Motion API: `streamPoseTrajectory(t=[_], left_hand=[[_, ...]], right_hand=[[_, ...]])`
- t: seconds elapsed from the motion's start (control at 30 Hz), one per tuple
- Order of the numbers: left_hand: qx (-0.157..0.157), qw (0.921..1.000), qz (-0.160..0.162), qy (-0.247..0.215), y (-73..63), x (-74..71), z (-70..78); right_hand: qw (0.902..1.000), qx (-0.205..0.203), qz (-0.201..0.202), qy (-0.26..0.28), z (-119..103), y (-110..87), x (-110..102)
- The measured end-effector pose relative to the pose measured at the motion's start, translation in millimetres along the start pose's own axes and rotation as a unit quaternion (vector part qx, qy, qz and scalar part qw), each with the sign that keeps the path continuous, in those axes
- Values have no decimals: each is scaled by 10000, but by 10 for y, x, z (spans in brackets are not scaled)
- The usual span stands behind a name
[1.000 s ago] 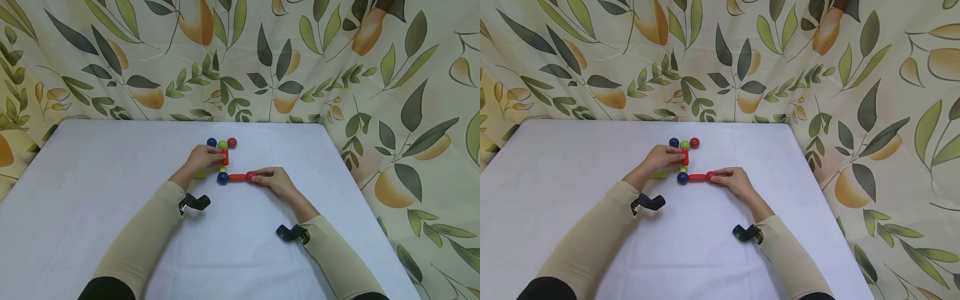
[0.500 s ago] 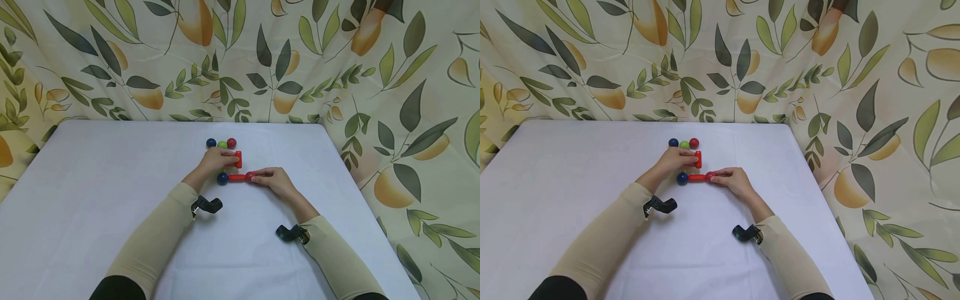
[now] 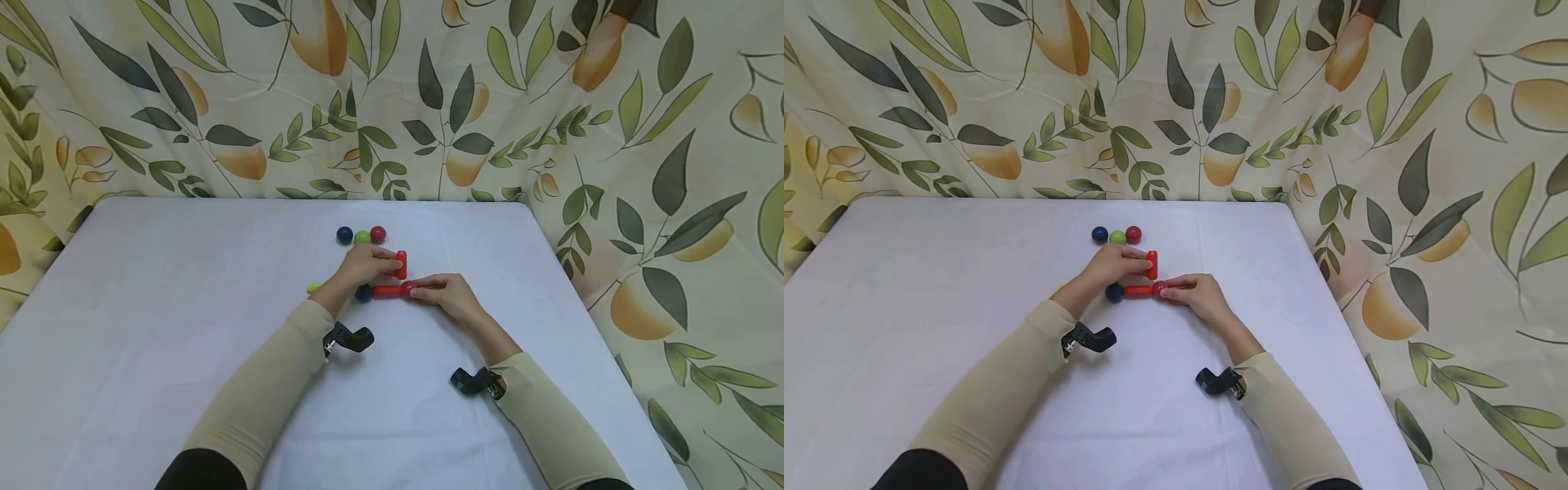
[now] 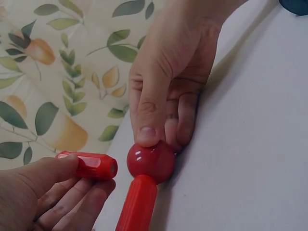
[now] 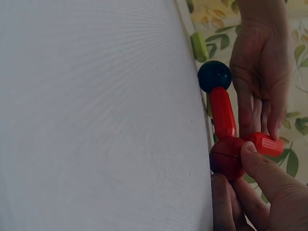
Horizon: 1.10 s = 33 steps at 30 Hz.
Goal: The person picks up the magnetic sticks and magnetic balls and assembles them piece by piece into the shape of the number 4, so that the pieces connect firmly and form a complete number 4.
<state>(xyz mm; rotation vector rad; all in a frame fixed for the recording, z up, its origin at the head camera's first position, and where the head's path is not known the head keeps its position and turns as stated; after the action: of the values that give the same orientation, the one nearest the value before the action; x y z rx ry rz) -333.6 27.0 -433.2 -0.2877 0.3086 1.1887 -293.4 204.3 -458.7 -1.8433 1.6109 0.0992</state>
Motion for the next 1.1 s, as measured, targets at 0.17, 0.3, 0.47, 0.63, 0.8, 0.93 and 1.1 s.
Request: streamPoseTrajectory(t=[0.17, 0.3, 0.47, 0.63, 0.8, 0.93, 1.1], left_hand=[[-55, 10000, -33, -39, -7, 51, 22], [-31, 10000, -19, 4, 3, 80, 26], [48, 9999, -43, -104, 12, 116, 27], [21, 9999, -48, -122, 16, 133, 34], [-55, 9997, -105, -234, 16, 151, 36], [-172, 9997, -168, -63, 44, 151, 25], [-462, 9988, -131, 130, 93, 134, -12]], right_hand=[[10000, -35, -10, -9, -3, -1, -1], [10000, -63, 15, -38, -6, -1, -8], [9999, -100, -1, -68, -7, -4, -5], [9999, -146, 8, -46, -18, -11, -7], [9999, -120, 7, -65, -6, -3, -11], [10000, -67, 26, -54, 4, 4, -13], [9998, -114, 67, -145, -2, 5, -13]])
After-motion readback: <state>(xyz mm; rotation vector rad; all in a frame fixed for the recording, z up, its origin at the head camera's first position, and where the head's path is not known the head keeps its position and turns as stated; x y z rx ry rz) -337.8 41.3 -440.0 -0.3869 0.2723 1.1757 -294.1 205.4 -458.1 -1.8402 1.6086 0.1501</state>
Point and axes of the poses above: each hand's wrist, its own y-axis towards the middle knuckle, its own x-axis out of the palm, z = x × y, the point moved 8 cm from there along y, towards the middle knuckle, and after that the axes turned 13 degrees about x, right-handed, at the moved point
